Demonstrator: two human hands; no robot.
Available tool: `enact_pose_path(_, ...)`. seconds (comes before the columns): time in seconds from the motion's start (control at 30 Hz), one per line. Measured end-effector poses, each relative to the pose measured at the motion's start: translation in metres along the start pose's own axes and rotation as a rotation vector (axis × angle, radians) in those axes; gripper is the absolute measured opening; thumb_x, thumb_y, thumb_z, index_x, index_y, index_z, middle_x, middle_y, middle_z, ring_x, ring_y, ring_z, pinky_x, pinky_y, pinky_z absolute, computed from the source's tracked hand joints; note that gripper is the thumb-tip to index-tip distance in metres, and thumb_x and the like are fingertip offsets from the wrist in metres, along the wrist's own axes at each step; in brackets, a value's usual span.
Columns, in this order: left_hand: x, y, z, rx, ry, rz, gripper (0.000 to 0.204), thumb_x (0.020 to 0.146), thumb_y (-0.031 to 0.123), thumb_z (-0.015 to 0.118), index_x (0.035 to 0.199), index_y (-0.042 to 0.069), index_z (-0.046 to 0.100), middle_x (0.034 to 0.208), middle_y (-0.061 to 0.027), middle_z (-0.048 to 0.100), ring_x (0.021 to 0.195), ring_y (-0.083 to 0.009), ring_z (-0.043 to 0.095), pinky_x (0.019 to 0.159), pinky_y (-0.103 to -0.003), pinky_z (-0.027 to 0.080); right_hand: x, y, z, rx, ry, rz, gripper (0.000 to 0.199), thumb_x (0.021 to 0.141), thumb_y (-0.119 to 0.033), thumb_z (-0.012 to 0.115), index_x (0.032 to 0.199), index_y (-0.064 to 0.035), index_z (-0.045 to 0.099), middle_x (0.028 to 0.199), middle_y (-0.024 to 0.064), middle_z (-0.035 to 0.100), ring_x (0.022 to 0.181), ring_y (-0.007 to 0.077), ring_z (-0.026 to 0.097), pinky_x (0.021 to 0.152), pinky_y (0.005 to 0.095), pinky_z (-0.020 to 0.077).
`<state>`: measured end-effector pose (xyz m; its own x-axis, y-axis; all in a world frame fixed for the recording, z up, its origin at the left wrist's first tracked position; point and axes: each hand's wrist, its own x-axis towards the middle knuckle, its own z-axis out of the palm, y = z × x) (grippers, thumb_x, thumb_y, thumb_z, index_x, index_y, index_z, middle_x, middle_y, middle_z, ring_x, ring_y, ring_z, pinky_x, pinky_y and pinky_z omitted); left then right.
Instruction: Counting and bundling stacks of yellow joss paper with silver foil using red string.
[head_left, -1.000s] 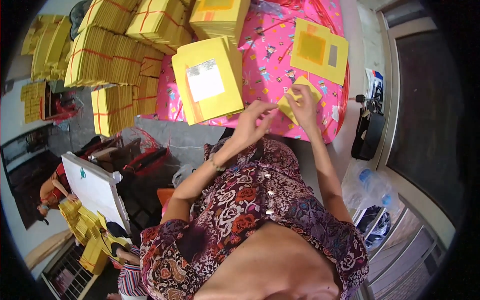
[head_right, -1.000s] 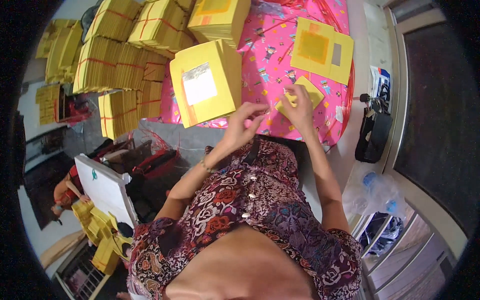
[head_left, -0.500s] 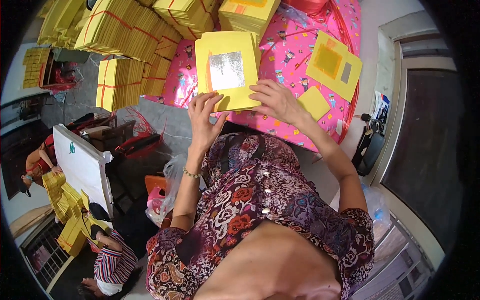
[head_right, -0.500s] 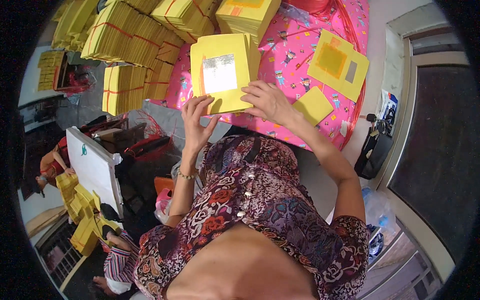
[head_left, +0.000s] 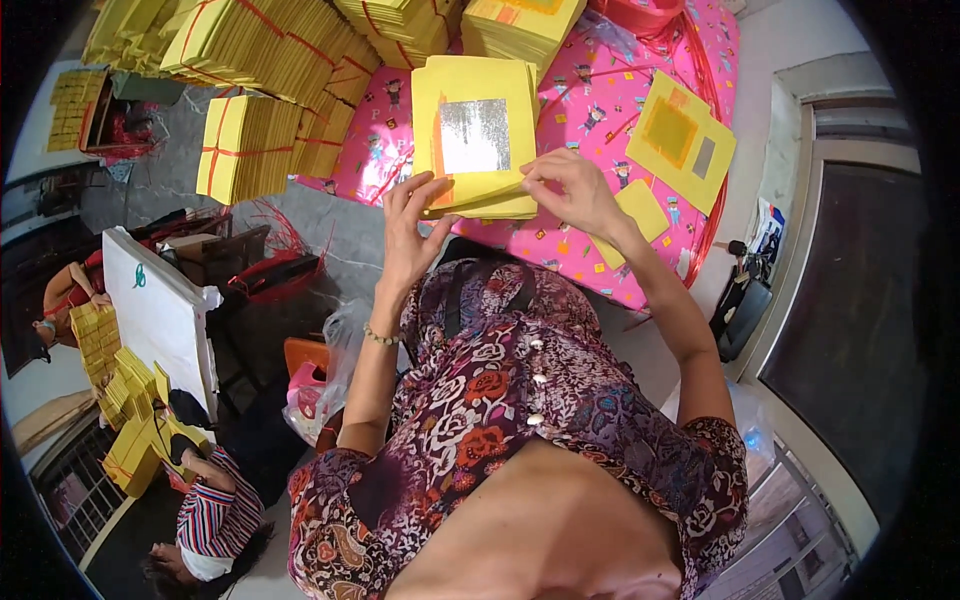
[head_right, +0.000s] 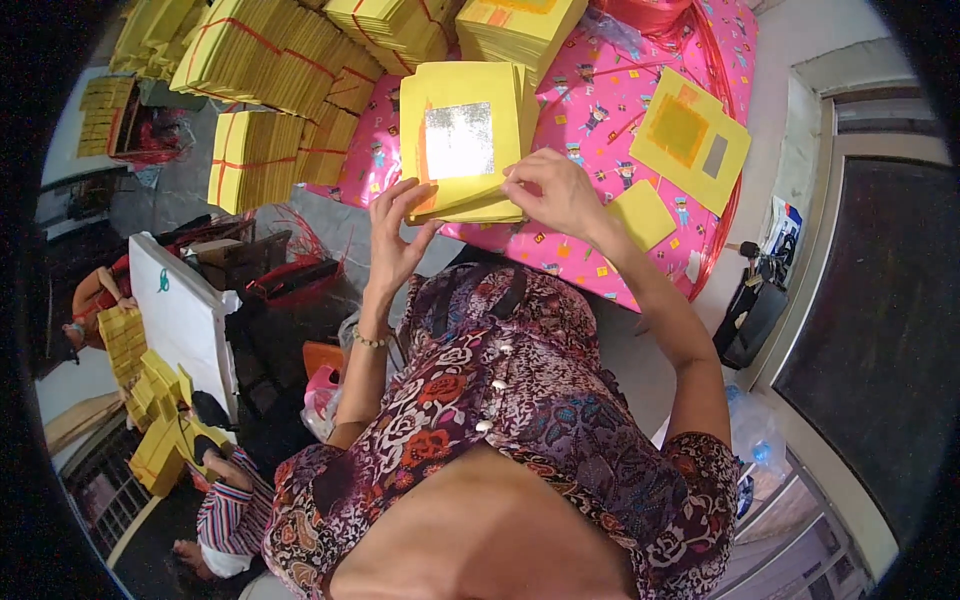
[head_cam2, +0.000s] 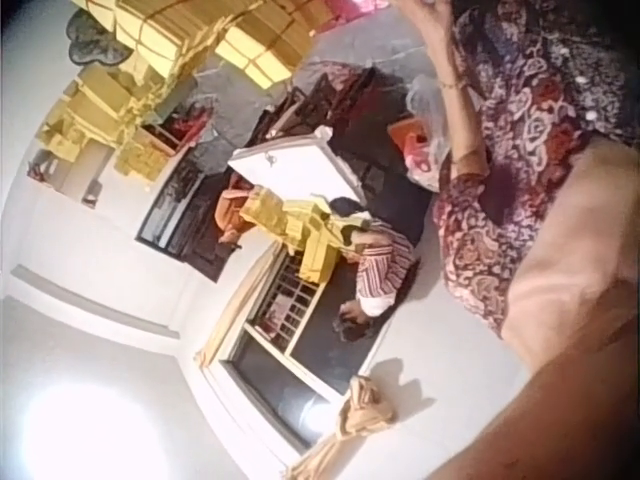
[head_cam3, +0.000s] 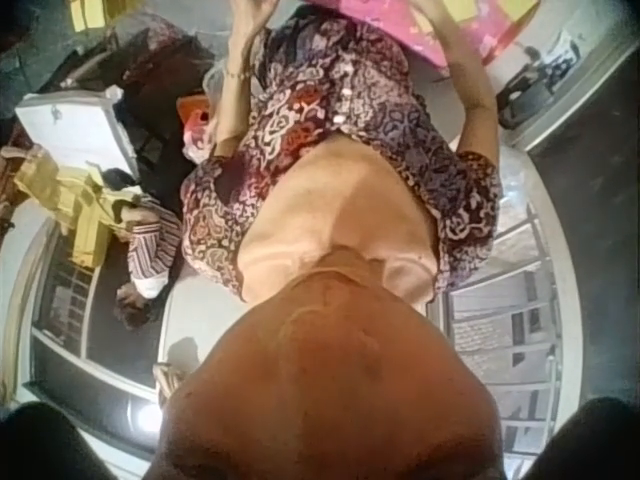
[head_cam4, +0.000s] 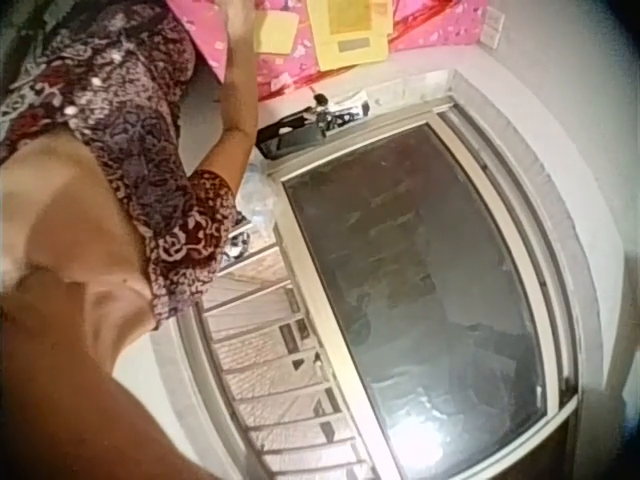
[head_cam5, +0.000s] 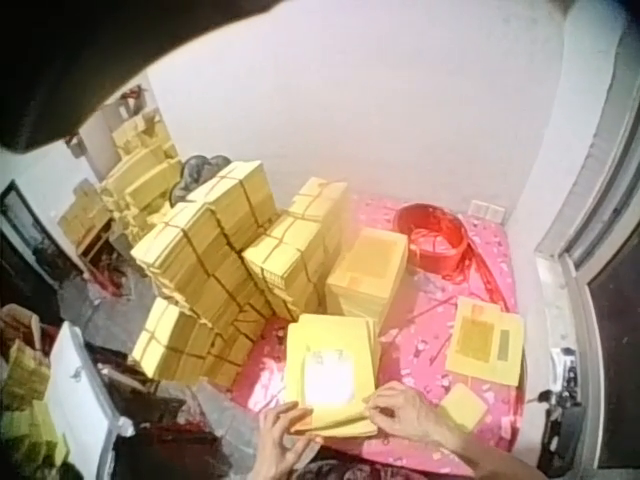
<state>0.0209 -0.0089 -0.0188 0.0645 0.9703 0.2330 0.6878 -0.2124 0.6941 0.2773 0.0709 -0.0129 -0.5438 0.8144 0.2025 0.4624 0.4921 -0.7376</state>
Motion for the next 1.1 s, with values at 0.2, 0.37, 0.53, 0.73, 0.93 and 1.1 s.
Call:
enact_pose_path(0.2,0.009,0.004,-0.006,0.183,-0.010,0.051,0.044,0.071,0.025,0.076,0.110,0.010,0.062,0.111,-0.0084,0.057,0.108,-0.0293,0.046,0.091,-0.039,0.038,0.003,0.004,0.001,-0.017,-0.011,0.018,0.020,0.083,-0.023,0.061,0.081,-0.0039,0.066,0.085,0.0098,0.067,0.085,0.0266,0.060,0.074,0.0370,0.0489)
enact_pose_path(0.37,0.041,0.036,-0.018,0.333,-0.138,0.149,0.043,0.068,0.024,0.075,0.107,0.011,0.061,0.101,-0.0066,0.061,0.098,-0.0273,0.052,0.085,-0.041,0.040,0.005,-0.016,-0.015,-0.089,-0.102,0.074,0.017,0.085,-0.019,0.061,0.088,-0.0037,0.066,0.085,0.0104,0.066,0.083,0.0267,0.061,0.074,0.0349,0.0482)
enact_pose_path(0.53,0.051,0.059,-0.009,0.319,-0.316,0.267,0.039,0.068,0.004,0.064,0.106,0.010,0.059,0.090,-0.0071,0.060,0.082,-0.0280,0.057,0.069,-0.038,0.048,0.002,-0.037,-0.028,-0.049,-0.115,0.082,0.018,0.086,-0.020,0.061,0.094,-0.0045,0.065,0.091,0.0111,0.064,0.087,0.0263,0.062,0.077,0.0341,0.0482)
enact_pose_path(0.73,0.060,0.080,-0.039,0.248,-0.168,0.262,0.035,0.070,-0.001,0.060,0.103,0.009,0.060,0.085,-0.0074,0.061,0.079,-0.0272,0.057,0.069,-0.037,0.047,-0.005,-0.040,-0.031,0.551,0.188,0.253,0.049,0.090,-0.020,0.059,0.130,-0.0023,0.038,0.128,0.0142,0.046,0.120,0.0248,0.046,0.093,0.0396,0.0433)
enact_pose_path(0.93,0.073,0.106,-0.075,0.079,0.058,0.301,0.033,0.071,-0.005,0.057,0.103,0.005,0.061,0.085,-0.0094,0.062,0.076,-0.0283,0.055,0.066,-0.038,0.044,0.022,-0.030,-0.014,1.032,0.158,0.275,0.074,0.087,-0.026,0.064,0.141,-0.0020,0.021,0.140,0.0152,0.033,0.129,0.0276,0.036,0.101,0.0399,0.0370)
enact_pose_path(1.1,0.074,0.127,-0.090,0.045,-0.013,0.300,0.028,0.074,-0.004,0.057,0.101,0.003,0.060,0.081,-0.0112,0.059,0.076,-0.0295,0.055,0.067,-0.037,0.044,0.040,-0.042,-0.020,1.118,0.194,0.180,0.101,0.074,-0.035,0.077,0.145,-0.0051,0.011,0.144,0.0122,0.026,0.135,0.0255,0.026,0.106,0.0419,0.0294)
